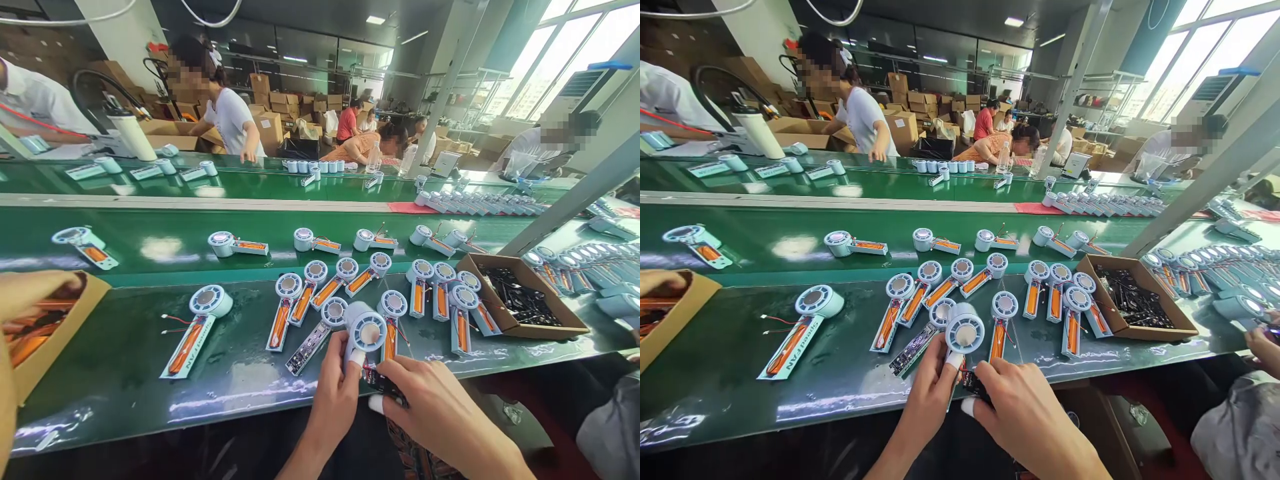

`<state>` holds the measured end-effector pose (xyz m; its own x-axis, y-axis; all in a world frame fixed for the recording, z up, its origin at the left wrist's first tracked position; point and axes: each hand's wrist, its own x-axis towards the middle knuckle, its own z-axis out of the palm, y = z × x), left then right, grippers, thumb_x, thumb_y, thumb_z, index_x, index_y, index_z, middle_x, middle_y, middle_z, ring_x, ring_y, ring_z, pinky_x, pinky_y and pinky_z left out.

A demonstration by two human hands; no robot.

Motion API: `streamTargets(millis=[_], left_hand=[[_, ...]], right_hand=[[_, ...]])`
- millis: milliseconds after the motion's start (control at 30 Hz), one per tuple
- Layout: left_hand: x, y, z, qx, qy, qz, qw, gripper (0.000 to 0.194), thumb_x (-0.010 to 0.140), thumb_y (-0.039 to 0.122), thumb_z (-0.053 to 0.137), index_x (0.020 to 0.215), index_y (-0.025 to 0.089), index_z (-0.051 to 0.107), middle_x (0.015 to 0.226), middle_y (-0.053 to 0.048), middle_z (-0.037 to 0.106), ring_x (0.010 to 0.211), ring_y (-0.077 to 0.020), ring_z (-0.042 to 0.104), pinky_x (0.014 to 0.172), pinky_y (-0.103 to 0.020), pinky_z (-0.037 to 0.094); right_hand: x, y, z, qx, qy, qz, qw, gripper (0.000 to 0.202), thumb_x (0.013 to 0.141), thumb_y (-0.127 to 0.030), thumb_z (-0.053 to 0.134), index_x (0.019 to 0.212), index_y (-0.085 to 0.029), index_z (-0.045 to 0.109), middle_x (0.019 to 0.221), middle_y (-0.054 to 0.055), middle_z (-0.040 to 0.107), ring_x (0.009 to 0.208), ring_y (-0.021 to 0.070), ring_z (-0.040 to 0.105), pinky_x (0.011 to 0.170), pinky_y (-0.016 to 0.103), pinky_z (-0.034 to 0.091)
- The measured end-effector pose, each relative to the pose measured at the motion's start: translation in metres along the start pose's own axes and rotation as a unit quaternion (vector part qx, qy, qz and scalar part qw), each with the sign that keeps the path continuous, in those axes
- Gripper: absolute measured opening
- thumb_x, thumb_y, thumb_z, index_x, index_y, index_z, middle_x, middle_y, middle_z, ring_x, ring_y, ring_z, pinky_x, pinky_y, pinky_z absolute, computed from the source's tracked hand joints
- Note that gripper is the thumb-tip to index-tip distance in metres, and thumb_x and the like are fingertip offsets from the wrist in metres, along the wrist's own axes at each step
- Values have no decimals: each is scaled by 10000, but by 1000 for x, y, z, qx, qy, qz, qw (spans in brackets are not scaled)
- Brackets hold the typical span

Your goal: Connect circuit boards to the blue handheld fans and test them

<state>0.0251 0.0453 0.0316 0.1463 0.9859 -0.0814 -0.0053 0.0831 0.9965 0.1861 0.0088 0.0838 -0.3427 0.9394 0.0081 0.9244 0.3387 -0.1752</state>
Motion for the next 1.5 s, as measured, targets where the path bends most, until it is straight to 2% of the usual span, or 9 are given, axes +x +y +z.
streamTargets(millis=[167,300,467,600,767,967,1133,1267,1500], left_hand=[[2,-1,5,-52,-45,-57,996,179,877,365,559,970,219,604,850,-14,645,765,-189,580,696,-282,470],[4,3,5,-86,-72,-78,991,78,856,290,534,881,223,566,815,20,597,709,-149,524,668,-247,437],[6,4,3,-169,-106,-120,973,200,917,395,502,885,210,571,779,25,578,703,-143,532,668,-253,448],[3,0,5,-225,-104,-119,962,348,947,496,442,1023,194,597,921,-37,670,868,-208,622,764,-314,497],[-3,-3,5,-247,-113,-109,956,287,933,403,560,1153,225,608,1155,-50,700,1096,-237,629,968,-353,472],[-4,-1,8,-150,-109,-49,981,344,922,398,612,1215,225,565,1267,-82,656,1222,-254,576,1068,-360,425],[-4,1,11,-118,-67,-50,990,294,955,417,549,1171,217,563,1098,-60,680,961,-194,634,918,-305,491],[-3,-3,12,-112,-41,-50,992,229,942,405,517,1072,230,590,809,5,633,639,-150,554,644,-266,480],[-4,1,12,-26,-11,-46,999,213,946,389,473,1030,234,592,971,-44,686,829,-207,635,756,-308,513]], right_hand=[[0,-1,-9,-34,-40,-87,995,187,807,-37,523,763,-215,563,702,21,684,528,175,602,533,324,204],[7,-2,-2,137,-43,-65,988,219,891,-120,481,696,-215,504,647,-3,627,547,143,532,553,293,243],[14,-3,24,469,-64,59,879,450,1022,-435,421,634,-212,471,490,-50,480,473,104,434,540,238,316],[15,-7,41,588,-6,117,800,625,993,-664,352,548,-226,392,432,-45,400,436,100,368,490,237,300],[12,-12,48,612,45,166,772,664,955,-711,408,508,-221,393,409,-40,390,440,95,350,501,233,316],[9,-15,55,634,76,205,742,648,913,-739,460,534,-215,413,450,-36,420,433,87,369,477,228,326],[7,-20,56,648,82,233,720,577,896,-754,476,686,-216,474,458,-82,363,398,71,286,399,202,248],[-5,-33,66,632,135,226,729,492,890,-661,593,1091,-213,570,601,-67,449,508,102,374,476,207,348],[-18,-41,90,503,211,237,804,548,991,-501,510,1447,-199,514,828,59,687,707,195,635,652,267,534]])
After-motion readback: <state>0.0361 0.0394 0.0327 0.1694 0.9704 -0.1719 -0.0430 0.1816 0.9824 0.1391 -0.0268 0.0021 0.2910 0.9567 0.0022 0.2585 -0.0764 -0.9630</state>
